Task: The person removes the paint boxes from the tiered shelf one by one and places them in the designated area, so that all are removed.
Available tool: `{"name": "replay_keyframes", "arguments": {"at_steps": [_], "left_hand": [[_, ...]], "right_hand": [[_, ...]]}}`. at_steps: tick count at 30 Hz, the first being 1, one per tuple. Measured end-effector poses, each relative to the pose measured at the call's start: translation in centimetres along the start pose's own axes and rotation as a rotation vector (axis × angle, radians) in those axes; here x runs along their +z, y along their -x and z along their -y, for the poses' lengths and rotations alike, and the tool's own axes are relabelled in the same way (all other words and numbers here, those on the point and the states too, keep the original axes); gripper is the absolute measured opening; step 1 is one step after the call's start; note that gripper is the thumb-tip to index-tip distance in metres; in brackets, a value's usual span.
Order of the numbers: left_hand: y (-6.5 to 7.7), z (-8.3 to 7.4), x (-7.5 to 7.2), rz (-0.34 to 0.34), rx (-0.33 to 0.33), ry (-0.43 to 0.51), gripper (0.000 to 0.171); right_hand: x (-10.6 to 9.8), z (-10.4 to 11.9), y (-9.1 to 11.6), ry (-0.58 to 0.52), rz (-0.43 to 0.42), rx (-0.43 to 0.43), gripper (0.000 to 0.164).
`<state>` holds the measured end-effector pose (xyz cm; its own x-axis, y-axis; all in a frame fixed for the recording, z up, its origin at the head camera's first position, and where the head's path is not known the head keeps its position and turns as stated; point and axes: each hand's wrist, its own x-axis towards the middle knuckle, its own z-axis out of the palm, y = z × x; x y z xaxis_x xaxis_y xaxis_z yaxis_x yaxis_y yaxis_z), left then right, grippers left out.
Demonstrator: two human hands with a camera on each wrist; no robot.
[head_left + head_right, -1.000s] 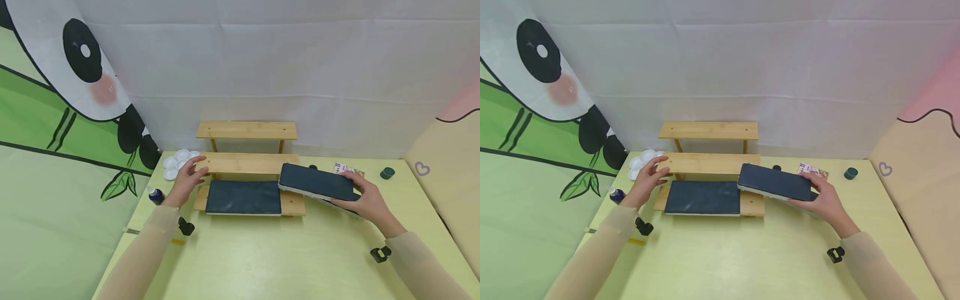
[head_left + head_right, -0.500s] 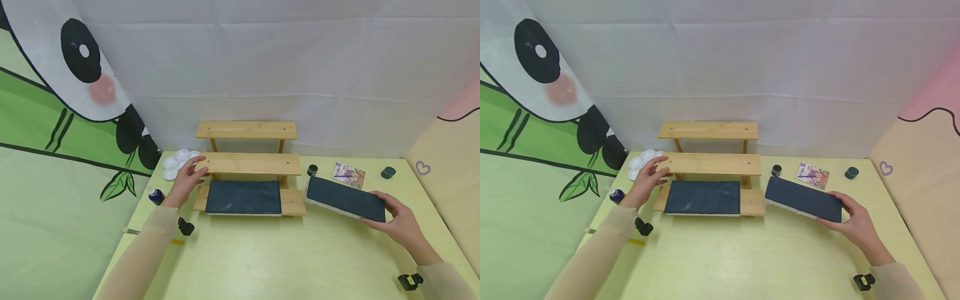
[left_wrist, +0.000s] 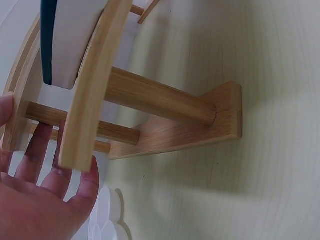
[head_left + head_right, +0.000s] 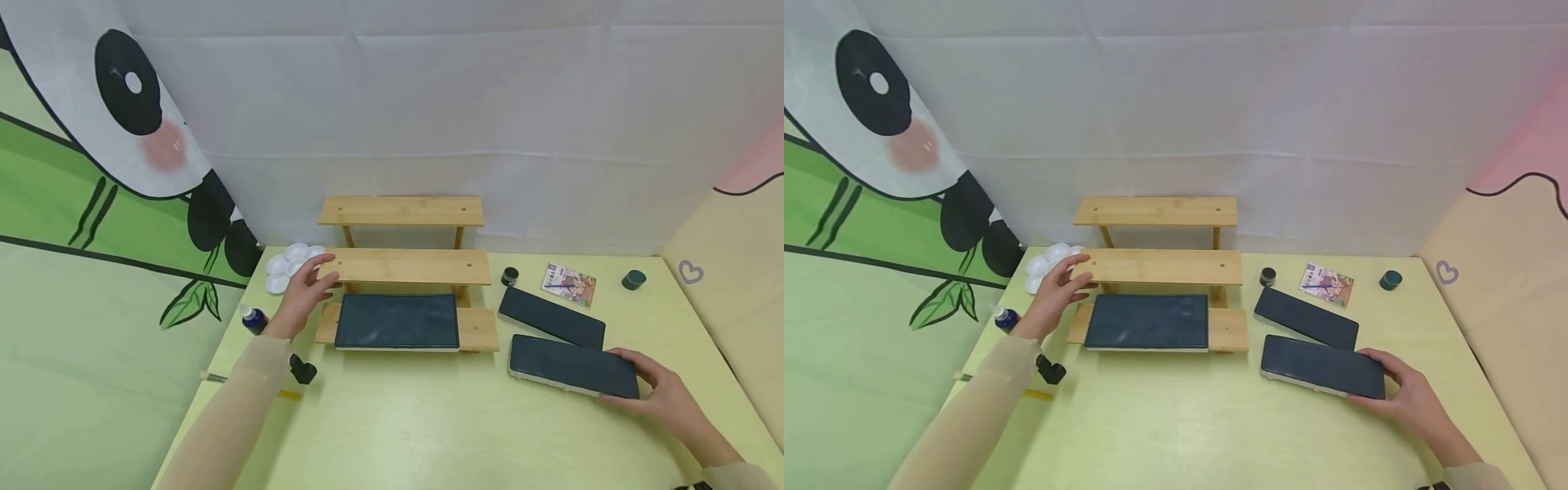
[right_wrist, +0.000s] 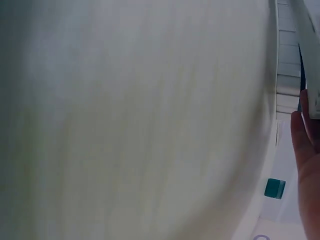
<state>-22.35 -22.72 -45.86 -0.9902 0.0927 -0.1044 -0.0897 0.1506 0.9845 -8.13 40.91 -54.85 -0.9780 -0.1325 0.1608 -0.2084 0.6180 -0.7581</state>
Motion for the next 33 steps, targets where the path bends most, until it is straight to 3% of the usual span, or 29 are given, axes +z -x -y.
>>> {"name": "replay_keyframes", "arguments": {"at_steps": [4, 14, 22, 33], "left_hand": [[-0.1, 0.2, -0.1, 0.006, 0.0, 0.006, 0.056], [-1.8, 2.9, -0.7, -0.009, 0.023, -0.022, 0.057], [-1.8, 2.9, -0.7, -0.022, 0.032, -0.054, 0.058], [-1.7, 2.6, -0.8, -0.042, 0.082, -0.15, 0.056]], "right_hand": [[0.3, -0.3, 0.0, 0.025, 0.029, -0.007, 0.077], [0.4, -0.7, 0.0, 0.126, 0.05, -0.055, 0.078], [0.7, -1.2, -0.1, 0.154, 0.07, -0.144, 0.079], [0.5, -0.9, -0.6, 0.218, 0.118, -0.185, 0.087]]}}
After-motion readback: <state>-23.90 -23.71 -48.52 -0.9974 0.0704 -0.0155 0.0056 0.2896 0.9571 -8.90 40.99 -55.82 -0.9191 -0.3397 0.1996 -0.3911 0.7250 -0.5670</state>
